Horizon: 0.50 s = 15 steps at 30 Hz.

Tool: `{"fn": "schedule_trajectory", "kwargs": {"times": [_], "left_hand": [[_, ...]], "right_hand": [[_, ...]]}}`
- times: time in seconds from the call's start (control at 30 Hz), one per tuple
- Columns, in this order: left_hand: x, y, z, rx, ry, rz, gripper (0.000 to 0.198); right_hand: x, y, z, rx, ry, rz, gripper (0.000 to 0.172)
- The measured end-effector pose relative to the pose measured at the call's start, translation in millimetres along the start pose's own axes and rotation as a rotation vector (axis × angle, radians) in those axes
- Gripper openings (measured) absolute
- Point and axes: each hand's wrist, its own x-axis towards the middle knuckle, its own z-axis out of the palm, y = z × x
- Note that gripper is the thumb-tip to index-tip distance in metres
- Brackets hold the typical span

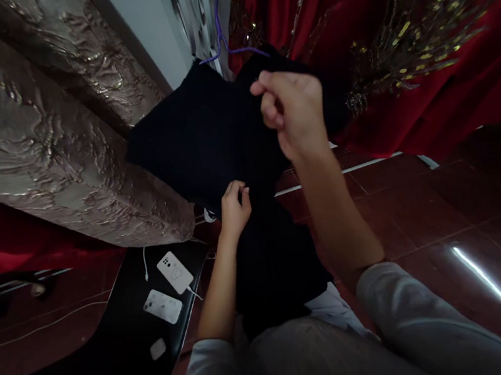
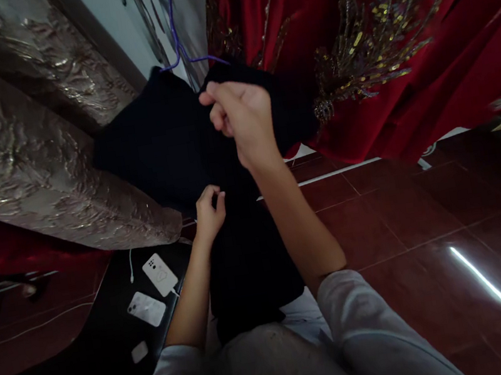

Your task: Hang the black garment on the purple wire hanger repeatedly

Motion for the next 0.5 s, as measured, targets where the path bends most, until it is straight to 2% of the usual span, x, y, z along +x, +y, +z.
{"fn": "schedule_trajectory", "kwargs": {"times": [0.1, 0.17, 0.2, 0.23, 0.37, 0.43, 0.5], "left_hand": [[14.9, -3.5, -10.6, 0.050, -0.132, 0.038, 0.008], [27.5, 7.6, -23.2, 0.057, -0.228, 0.093, 0.003], [35.7, 16.8, -30.8, 0.045, -0.238, 0.128, 0.005], [45.5, 27.8, -39.1, 0.019, -0.207, 0.164, 0.009], [97.8, 73.8, -70.5, -0.102, 0.137, 0.270, 0.025], [121.9, 90.4, -78.3, -0.080, 0.171, 0.308, 0.025], [135.6, 102.0, -78.5, 0.014, 0.134, 0.385, 0.020]], "right_hand": [[18.8, -14.4, 0.0, -0.012, -0.066, -0.011, 0.044], [17.6, -11.9, -0.4, -0.018, -0.110, 0.014, 0.039], [15.2, -9.4, -0.3, -0.016, -0.125, 0.024, 0.037], [12.5, -7.3, 0.1, -0.013, -0.137, 0.028, 0.035], [5.3, -10.5, 5.1, -0.030, -0.163, -0.009, 0.033], [4.6, -14.5, 7.9, -0.069, -0.160, -0.056, 0.033], [4.3, -10.8, 8.6, -0.123, -0.116, -0.111, 0.032]]}}
